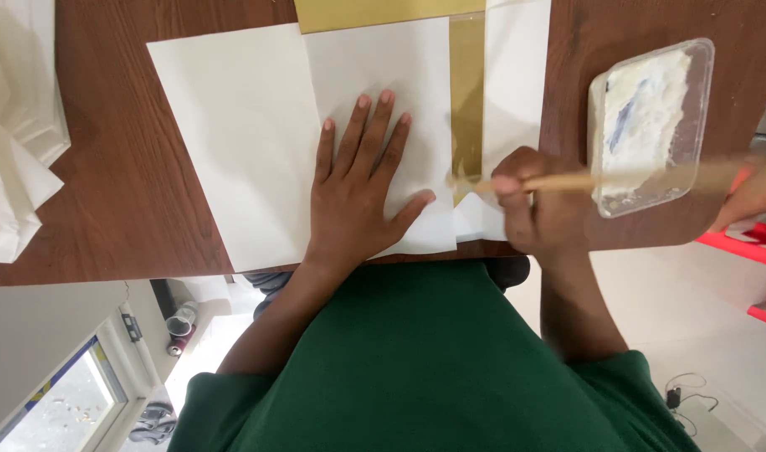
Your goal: Applying glue to paper sheets and folding them to assemble bags
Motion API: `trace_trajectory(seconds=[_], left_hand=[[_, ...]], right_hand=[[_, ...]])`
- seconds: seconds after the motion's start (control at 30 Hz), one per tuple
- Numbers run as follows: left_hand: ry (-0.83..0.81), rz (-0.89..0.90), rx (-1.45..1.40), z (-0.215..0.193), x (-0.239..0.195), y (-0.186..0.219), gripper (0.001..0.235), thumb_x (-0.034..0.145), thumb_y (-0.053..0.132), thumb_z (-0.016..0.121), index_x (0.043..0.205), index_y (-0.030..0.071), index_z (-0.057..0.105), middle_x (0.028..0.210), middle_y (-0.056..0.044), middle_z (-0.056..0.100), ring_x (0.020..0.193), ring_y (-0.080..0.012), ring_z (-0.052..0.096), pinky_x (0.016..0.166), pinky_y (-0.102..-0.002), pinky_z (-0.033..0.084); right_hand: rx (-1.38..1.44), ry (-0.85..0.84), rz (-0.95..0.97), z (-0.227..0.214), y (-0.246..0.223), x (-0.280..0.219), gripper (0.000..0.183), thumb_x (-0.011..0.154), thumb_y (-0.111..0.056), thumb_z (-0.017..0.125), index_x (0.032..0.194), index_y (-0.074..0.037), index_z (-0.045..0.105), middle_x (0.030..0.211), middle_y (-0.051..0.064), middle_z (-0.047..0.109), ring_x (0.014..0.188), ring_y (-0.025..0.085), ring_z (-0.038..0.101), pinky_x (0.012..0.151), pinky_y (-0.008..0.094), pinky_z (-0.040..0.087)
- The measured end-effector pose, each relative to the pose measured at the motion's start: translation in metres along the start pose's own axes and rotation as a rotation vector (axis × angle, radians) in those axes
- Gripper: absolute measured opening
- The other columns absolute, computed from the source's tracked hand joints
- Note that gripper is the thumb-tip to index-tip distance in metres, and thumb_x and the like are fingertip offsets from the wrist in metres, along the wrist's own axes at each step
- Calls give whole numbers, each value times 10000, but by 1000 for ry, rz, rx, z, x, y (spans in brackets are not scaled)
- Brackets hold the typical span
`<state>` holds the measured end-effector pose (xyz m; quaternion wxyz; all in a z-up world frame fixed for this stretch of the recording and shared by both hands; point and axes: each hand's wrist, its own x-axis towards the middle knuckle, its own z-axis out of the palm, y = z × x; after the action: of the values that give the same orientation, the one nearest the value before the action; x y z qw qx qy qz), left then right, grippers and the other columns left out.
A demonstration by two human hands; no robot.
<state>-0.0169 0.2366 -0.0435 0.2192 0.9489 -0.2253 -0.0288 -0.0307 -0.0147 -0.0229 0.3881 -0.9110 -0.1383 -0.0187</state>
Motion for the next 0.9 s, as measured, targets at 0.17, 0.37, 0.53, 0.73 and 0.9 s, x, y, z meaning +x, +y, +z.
trace_trajectory(seconds=[0.17,0.37,0.53,0.73,0.9], left_hand=[[10,1,40,4,-1,1,860,1054,728,578,1614,94,422,1679,-126,304,1581,-328,296,1305,-548,209],[42,8,17,4,-1,2,858,1061,720,539,1600,61,437,1672,-123,321,1576,-319,298,1304,-543,208],[11,-17,0,1,-2,-1,919,1028,715,649,1605,38,421,1680,-119,316,1581,-306,287,1303,-533,174],[37,-9,-9,2,0,-3,920,1031,760,602,1589,47,441,1665,-110,352,1568,-303,304,1300,-527,219],[-28,-12,16,-1,0,-3,952,1031,772,668,1625,80,393,1689,-106,297,1584,-307,262,1307,-522,185]], right_hand=[[-1,-99,24,-7,-17,55,290,1158,-116,529,894,-17,600,753,58,632,566,137,544,490,280,401],[524,-125,-346,44,102,100,366,1146,-333,382,1021,-73,606,980,134,679,558,186,619,445,267,341],[-151,149,-565,17,-13,59,151,1116,22,554,1000,72,635,899,225,670,806,373,724,638,402,640],[-117,134,-415,18,-12,-11,309,1030,-190,559,817,17,644,781,174,711,641,297,674,538,376,454],[148,387,-202,13,-9,-14,236,1030,-105,444,831,18,464,562,119,481,460,304,516,469,455,451]])
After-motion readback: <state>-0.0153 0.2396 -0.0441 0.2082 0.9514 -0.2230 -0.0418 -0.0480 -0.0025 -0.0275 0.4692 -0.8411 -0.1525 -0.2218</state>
